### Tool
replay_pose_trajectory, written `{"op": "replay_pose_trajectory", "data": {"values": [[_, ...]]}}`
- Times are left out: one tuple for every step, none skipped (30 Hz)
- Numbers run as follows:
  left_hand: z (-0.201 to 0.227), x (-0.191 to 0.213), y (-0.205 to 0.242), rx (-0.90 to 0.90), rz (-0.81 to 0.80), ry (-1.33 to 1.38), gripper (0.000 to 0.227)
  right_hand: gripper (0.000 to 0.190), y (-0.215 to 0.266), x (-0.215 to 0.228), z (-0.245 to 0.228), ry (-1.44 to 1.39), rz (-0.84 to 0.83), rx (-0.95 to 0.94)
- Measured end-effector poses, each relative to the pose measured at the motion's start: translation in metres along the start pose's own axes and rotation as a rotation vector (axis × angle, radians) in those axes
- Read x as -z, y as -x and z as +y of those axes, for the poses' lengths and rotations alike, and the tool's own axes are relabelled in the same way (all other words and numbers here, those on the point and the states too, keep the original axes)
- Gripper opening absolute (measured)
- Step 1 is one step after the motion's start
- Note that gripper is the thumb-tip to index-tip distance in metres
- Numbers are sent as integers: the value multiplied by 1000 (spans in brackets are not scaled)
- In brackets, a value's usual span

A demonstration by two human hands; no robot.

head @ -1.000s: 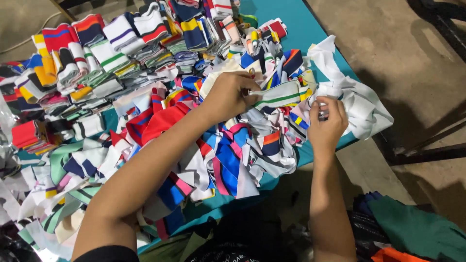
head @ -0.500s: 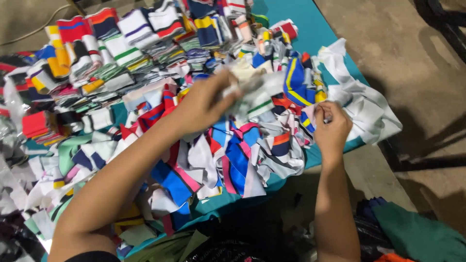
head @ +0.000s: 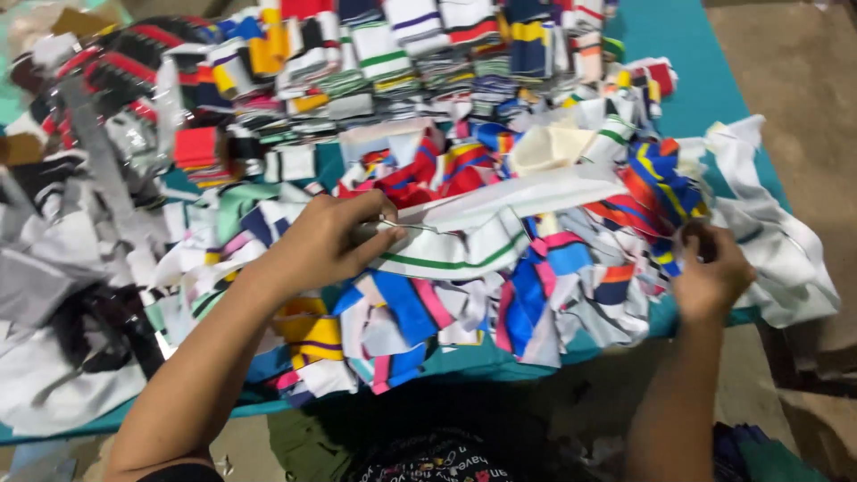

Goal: Organizing and stacking colorful fabric strips on a table in a sewing factory.

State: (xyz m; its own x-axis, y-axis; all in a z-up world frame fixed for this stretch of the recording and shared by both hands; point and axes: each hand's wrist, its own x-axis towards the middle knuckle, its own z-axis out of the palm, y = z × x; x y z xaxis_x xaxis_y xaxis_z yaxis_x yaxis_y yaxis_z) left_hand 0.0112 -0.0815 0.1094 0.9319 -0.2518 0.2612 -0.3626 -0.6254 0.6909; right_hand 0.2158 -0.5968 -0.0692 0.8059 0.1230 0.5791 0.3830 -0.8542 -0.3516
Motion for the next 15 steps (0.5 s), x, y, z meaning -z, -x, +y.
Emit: {"op": "replay_pose_trajectory", "data": {"values": [[-3,-1,4,8,9,0,10,10,0,2,-7,-5,-6,10],[-5,-3,8,-18,17,0,9,13,-2,4,-13,-90,54,20],[-7,-4,12,-45,24,1,9,16,-3,5,-19,-176,112,30],[-8,-8,13,-39,39,-2,9,16,-9,20,-46,-182,108,45],[-8,-12,14,-88,86,-38,18,11,-15,36,-73,-183,169,122],[-9,-17,13,-138,134,-75,28,21,-21,51,-98,-184,231,201],[-9,-18,12,-133,151,-78,28,21,-31,40,-97,-191,230,218],[-9,-22,11,-98,184,-281,51,16,-31,35,-94,-369,166,244],[-8,-27,9,-62,215,-483,76,13,-31,29,-90,-554,100,270],[-8,-30,7,-68,209,-480,76,13,-36,38,-125,-549,102,263],[-7,-33,3,-16,159,-543,60,17,-43,48,-159,-512,-11,286],[-6,-33,-1,38,117,-615,45,21,-54,54,-196,-482,-120,317],[-4,-28,-4,35,120,-622,45,21,-67,42,-197,-485,-113,319],[0,-26,-4,60,22,-601,24,31,-74,34,-196,-415,-164,474],[4,-25,-4,85,-76,-580,15,41,-81,26,-195,-345,-216,627]]}}
